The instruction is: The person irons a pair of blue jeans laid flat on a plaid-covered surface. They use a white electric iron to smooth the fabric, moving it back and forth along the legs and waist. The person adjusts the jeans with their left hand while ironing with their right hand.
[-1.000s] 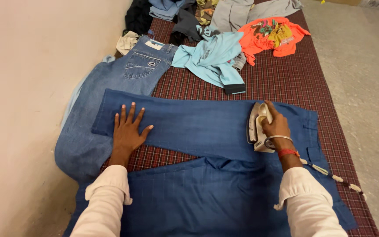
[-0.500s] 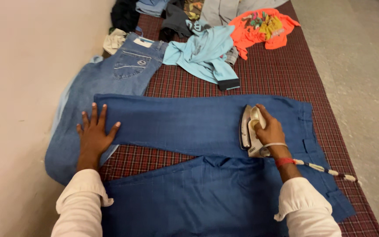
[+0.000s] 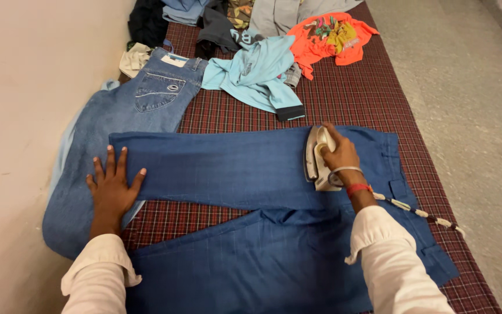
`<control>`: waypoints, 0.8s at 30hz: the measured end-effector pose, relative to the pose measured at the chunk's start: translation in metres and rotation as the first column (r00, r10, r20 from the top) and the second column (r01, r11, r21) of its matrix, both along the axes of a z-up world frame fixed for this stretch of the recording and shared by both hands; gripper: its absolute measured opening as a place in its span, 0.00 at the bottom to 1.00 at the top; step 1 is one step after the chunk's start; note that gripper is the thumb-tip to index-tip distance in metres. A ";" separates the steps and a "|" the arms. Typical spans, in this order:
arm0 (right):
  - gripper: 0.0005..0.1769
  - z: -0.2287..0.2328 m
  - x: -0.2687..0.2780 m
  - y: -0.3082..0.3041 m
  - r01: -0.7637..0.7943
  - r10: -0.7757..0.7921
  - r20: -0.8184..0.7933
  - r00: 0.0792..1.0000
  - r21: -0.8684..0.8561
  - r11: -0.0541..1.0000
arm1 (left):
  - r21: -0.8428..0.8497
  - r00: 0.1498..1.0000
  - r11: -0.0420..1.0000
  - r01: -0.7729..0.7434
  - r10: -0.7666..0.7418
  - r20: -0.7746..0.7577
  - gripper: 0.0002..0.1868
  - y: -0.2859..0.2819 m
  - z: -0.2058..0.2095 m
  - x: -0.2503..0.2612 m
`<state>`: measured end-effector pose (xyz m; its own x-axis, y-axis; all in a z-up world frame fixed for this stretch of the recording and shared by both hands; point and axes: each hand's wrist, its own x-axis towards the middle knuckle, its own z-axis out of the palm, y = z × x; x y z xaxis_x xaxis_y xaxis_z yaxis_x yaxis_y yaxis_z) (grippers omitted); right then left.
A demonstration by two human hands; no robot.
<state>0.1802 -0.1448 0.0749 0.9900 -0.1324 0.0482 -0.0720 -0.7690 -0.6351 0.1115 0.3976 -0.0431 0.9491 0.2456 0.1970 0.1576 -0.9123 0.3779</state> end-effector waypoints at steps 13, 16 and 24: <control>0.35 0.000 -0.014 0.017 -0.003 0.003 -0.002 1.000 -0.028 1.000 | -0.020 1.000 1.000 0.018 -0.018 0.011 0.45 0.001 0.004 -0.001; 0.36 0.004 0.002 0.023 0.008 -0.008 0.011 1.000 -0.007 1.000 | 0.015 1.000 1.000 0.011 -0.012 0.025 0.45 -0.001 0.004 -0.001; 0.35 -0.001 0.004 0.025 -0.017 0.016 0.018 1.000 0.021 1.000 | 0.005 1.000 1.000 0.001 -0.001 -0.009 0.45 0.003 -0.004 0.000</control>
